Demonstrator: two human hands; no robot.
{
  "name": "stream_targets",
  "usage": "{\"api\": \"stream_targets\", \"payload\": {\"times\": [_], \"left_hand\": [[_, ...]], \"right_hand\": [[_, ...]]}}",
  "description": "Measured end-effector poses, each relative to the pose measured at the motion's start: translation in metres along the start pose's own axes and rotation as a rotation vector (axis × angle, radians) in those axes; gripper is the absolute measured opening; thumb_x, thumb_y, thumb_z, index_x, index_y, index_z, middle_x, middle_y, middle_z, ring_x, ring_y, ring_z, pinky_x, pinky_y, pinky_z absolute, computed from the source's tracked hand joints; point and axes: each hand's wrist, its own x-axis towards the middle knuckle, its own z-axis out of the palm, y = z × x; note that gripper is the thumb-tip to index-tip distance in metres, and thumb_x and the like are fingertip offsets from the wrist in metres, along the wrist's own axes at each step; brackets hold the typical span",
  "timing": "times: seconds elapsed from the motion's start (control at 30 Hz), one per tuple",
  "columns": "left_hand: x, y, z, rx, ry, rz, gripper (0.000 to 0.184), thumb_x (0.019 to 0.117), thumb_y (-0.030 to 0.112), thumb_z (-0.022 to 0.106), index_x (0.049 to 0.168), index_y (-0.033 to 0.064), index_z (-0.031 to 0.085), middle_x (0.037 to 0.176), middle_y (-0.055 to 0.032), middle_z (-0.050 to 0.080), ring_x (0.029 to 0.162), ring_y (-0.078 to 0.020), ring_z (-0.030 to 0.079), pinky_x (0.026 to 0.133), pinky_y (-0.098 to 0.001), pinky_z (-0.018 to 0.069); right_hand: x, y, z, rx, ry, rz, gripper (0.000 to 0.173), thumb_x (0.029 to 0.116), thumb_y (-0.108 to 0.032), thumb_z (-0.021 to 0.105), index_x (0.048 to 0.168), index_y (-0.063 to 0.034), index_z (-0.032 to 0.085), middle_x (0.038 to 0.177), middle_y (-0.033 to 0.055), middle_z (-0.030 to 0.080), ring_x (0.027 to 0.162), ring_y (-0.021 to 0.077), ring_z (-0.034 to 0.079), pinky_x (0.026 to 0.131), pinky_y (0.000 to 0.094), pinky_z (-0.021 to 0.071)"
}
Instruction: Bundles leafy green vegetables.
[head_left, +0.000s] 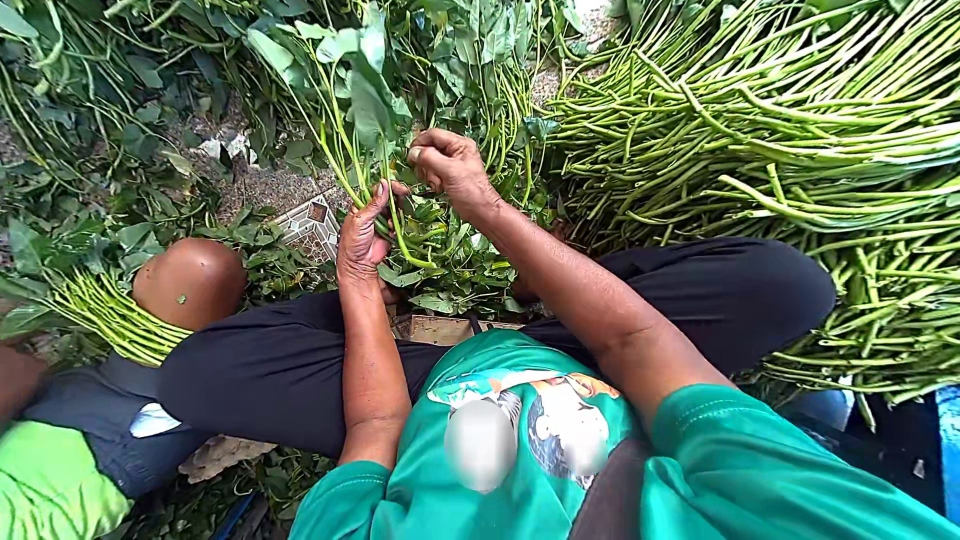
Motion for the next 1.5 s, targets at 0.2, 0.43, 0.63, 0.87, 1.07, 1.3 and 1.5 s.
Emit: {"api": "stream_targets", "payload": {"times": [0.2,0.43,0.63,0.87,1.07,1.3,1.5], "left_hand": [[-0.002,0.010,-0.001,0.140,0.088,0.126,0.029,0.1109,0.020,0.043,0.112,0.0063,0.069,0.090,0.0019,0.068,0.067,-0.0033,0.060,0.062,-0.0183,0.0531],[-0.005,0.014,-0.011,0.268,0.138,0.162,0.029,0.1113,0.016,0.039,0.116,0.0052,0.066,0.110,-0.0032,0.073,0.101,-0.0114,0.069,0.091,-0.0274,0.0569],[0.000,0.015,-0.003,-0.105,0.230,0.132,0.032,0.1132,0.026,0.037,0.111,0.0102,0.065,0.082,-0.0034,0.072,0.083,-0.0197,0.074,0.088,-0.0411,0.0622],[0.005,0.011,-0.010,0.339,0.421,0.254,0.023,0.1101,0.011,0.045,0.110,-0.0018,0.065,0.073,-0.0032,0.069,0.068,-0.0186,0.072,0.076,-0.0397,0.0653],[0.008,0.008,-0.015,0.443,0.359,0.222,0.023,0.1089,0.011,0.048,0.112,-0.0023,0.067,0.070,-0.0009,0.068,0.065,-0.0170,0.072,0.070,-0.0372,0.0658],[0.009,0.016,-0.010,0.096,0.579,0.325,0.029,0.1130,0.020,0.038,0.114,0.0051,0.063,0.063,0.0039,0.056,0.046,-0.0066,0.053,0.047,-0.0225,0.0540],[-0.002,0.020,0.013,0.154,0.620,0.370,0.029,0.1135,0.029,0.038,0.129,0.0161,0.058,0.078,0.0087,0.056,0.056,-0.0023,0.053,0.055,-0.0171,0.0526]], "right_hand": [[-0.041,0.023,0.017,-0.008,-0.286,0.190,0.026,0.1021,-0.017,0.062,0.112,0.0070,0.066,0.087,0.0087,0.070,0.067,0.0095,0.062,0.066,0.0297,0.0562],[-0.054,0.024,0.054,0.213,-0.239,0.239,0.013,0.1019,-0.007,0.060,0.106,0.0060,0.060,0.082,0.0077,0.066,0.062,0.0096,0.062,0.058,0.0266,0.0544],[-0.055,0.021,0.015,0.306,-0.507,0.374,0.020,0.1052,-0.012,0.046,0.090,-0.0056,0.057,0.069,-0.0012,0.061,0.054,0.0041,0.053,0.052,0.0213,0.0442],[-0.037,0.035,-0.036,-0.658,-0.567,0.408,0.037,0.1116,-0.027,0.044,0.136,-0.0043,0.061,0.119,0.0183,0.070,0.089,0.0320,0.072,0.084,0.0547,0.0580],[-0.029,0.011,0.008,-0.568,-0.768,0.115,0.028,0.1071,-0.020,0.055,0.120,-0.0023,0.072,0.099,0.0150,0.075,0.090,0.0274,0.073,0.091,0.0513,0.0568],[-0.017,0.053,0.016,-0.163,-0.600,0.229,0.025,0.1055,-0.016,0.057,0.103,0.0071,0.067,0.077,0.0091,0.067,0.061,0.0122,0.061,0.062,0.0315,0.0556],[0.043,0.123,-0.023,-0.108,0.030,0.586,0.041,0.1088,-0.025,0.053,0.139,0.0015,0.049,0.120,0.0221,0.065,0.084,0.0251,0.071,0.073,0.0402,0.0608]]}}
